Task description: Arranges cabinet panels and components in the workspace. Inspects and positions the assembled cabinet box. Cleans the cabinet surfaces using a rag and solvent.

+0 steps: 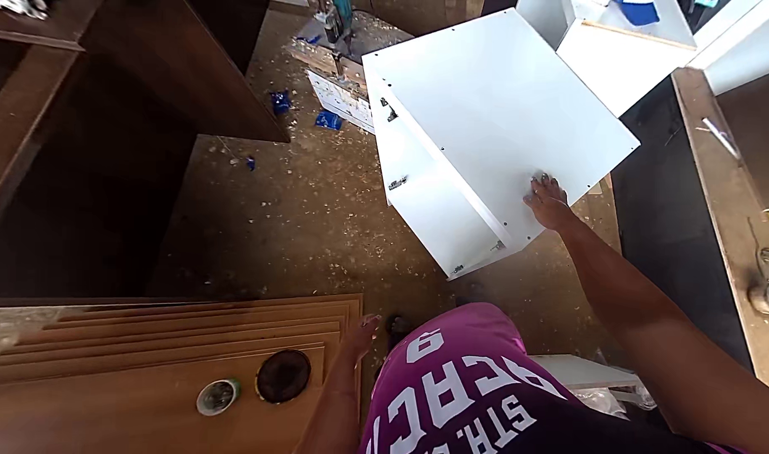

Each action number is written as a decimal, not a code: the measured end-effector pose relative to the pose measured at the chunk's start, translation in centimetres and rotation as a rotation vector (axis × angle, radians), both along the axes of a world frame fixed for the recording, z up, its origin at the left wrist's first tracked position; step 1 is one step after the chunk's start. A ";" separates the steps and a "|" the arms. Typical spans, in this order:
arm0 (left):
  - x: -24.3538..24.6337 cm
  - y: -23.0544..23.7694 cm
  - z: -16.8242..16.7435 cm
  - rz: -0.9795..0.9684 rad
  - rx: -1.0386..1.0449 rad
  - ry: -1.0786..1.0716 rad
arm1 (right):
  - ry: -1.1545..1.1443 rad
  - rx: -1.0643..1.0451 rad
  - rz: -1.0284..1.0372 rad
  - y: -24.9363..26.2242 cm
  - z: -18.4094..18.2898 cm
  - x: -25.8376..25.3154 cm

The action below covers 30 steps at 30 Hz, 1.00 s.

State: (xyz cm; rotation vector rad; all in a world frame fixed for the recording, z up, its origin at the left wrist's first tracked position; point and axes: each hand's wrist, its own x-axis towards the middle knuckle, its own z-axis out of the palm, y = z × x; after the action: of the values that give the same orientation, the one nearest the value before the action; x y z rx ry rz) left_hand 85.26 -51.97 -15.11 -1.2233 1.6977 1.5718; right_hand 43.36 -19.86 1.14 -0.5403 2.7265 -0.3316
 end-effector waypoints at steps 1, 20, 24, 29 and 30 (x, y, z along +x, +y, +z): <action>1.8 -0.2 -0.5 0.046 0.000 -0.026 | -0.014 -0.002 0.019 0.2 0.2 1.1; 23.4 4.3 -6.0 0.856 0.083 -0.233 | 0.137 0.468 0.192 -13.7 3.0 2.6; 23.4 5.4 -5.6 0.954 0.103 -0.191 | 0.239 0.434 0.223 -21.4 3.7 -0.7; 25.9 8.9 -6.2 1.034 0.159 -0.252 | 0.178 0.203 0.187 -28.7 7.9 -3.5; 26.6 9.7 -6.4 1.044 0.174 -0.279 | 0.156 0.188 0.192 -29.4 8.6 -3.8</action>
State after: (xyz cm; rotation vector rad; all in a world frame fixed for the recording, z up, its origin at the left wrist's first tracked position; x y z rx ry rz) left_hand 111.88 -42.22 -21.55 -2.2844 0.6946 1.8711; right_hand 39.56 -49.27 9.75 -0.7957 2.7835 0.0165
